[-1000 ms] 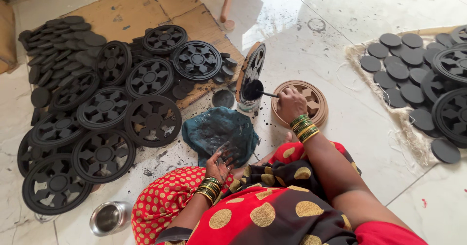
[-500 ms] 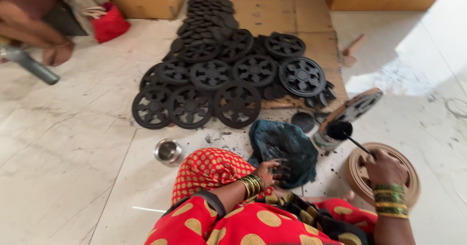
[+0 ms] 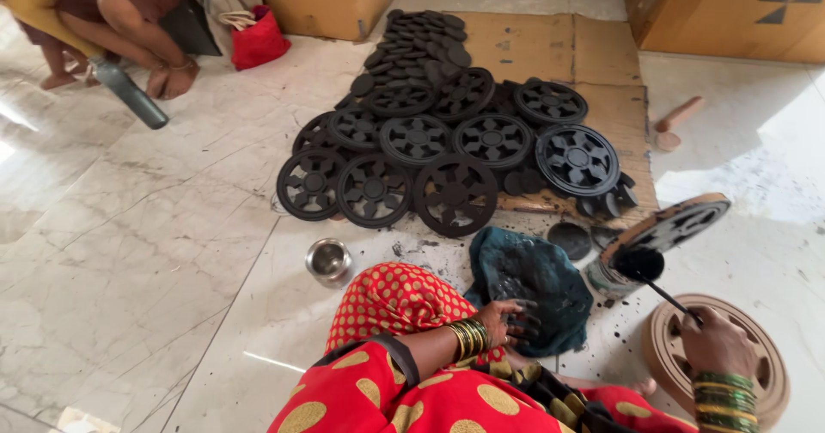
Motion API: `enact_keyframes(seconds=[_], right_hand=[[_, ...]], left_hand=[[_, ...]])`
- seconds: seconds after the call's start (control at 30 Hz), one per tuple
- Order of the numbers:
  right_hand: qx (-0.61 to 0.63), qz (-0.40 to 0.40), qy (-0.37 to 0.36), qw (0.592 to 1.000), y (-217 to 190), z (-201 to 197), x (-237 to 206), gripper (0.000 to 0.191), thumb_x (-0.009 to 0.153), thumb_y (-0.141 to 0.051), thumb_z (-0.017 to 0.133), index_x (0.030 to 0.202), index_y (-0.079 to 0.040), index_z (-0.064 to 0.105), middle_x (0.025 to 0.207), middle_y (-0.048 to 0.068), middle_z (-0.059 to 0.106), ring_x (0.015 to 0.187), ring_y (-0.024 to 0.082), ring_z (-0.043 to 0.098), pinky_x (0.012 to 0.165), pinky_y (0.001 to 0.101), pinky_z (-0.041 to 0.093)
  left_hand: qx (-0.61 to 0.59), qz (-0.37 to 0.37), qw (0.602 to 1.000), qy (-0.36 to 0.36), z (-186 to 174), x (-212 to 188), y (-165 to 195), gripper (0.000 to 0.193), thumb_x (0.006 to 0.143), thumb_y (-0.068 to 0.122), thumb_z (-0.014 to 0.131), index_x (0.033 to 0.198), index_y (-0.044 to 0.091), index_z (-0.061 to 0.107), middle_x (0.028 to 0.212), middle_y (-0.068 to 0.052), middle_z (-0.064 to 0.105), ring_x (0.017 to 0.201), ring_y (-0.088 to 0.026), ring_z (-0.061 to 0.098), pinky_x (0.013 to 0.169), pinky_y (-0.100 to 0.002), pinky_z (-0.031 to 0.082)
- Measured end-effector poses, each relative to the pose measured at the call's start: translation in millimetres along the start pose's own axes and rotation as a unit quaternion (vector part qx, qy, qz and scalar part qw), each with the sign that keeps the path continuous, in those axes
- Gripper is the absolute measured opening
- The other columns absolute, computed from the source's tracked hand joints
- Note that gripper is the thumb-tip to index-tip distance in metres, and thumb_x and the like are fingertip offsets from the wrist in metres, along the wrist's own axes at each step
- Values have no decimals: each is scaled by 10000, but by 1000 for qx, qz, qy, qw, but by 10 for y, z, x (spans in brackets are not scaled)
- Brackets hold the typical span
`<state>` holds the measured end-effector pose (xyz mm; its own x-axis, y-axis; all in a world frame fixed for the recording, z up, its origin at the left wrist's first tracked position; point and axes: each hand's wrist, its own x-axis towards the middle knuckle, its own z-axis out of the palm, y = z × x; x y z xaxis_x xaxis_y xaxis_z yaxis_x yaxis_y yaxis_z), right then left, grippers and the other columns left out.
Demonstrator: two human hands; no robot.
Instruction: The person sits on the floor and paints wheel-shaped decorative craft pieces black using a brush and a container of black paint, dipping the brush and coating the surface and cut-out details of one piece at a time, with finished and unpainted pieces stacked on cardboard and cloth around the work area.
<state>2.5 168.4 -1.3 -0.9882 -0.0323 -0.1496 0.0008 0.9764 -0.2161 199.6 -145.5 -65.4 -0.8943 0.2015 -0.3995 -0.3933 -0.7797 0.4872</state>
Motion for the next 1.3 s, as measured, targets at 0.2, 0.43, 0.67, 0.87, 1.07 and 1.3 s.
enact_keyframes(seconds=[0.2,0.43,0.67,0.87,1.07,1.3], right_hand=[[-15,-22,57,998,-21,103,32,400,997,-466,567,1293,-294,773,984,148,811,975,363,764,850,491,583],[-28,-31,70,997,22,113,35,408,1003,-468,568,1316,-289,760,1015,184,807,1004,385,754,884,507,571],[-54,-58,80,994,117,-21,-20,350,984,-456,587,1239,-289,757,1046,141,790,1030,371,735,876,529,545],[64,-127,158,977,212,-190,-103,264,871,-324,737,1052,-133,747,962,183,756,924,384,710,841,506,540],[250,-76,141,955,263,-417,-155,188,836,-168,670,955,-86,791,738,144,722,681,294,700,637,416,555],[608,-22,26,793,380,-553,-59,160,840,-39,628,898,61,738,655,76,645,502,130,597,460,273,458]], left_hand=[[-4,7,1000,16,-15,-20,0,402,994,189,606,1392,129,594,1220,-143,708,1032,-317,708,855,-511,588],[7,4,1000,-10,-130,66,-16,437,978,181,587,1415,150,595,1214,-152,717,1032,-321,720,851,-499,582],[462,268,841,80,-5,243,-12,458,864,198,734,1296,73,648,1126,-164,737,1060,-313,698,943,-422,555],[666,471,554,167,984,698,562,630,852,312,773,1326,-58,588,1396,-267,567,1341,-428,516,1171,-474,378],[674,503,526,125,1871,1146,912,670,773,234,816,1323,-80,596,1219,-225,603,1133,-415,570,1002,-466,460],[667,463,564,149,1866,1434,693,523,794,232,828,1212,-45,677,1094,-184,644,1046,-379,633,920,-443,510]])
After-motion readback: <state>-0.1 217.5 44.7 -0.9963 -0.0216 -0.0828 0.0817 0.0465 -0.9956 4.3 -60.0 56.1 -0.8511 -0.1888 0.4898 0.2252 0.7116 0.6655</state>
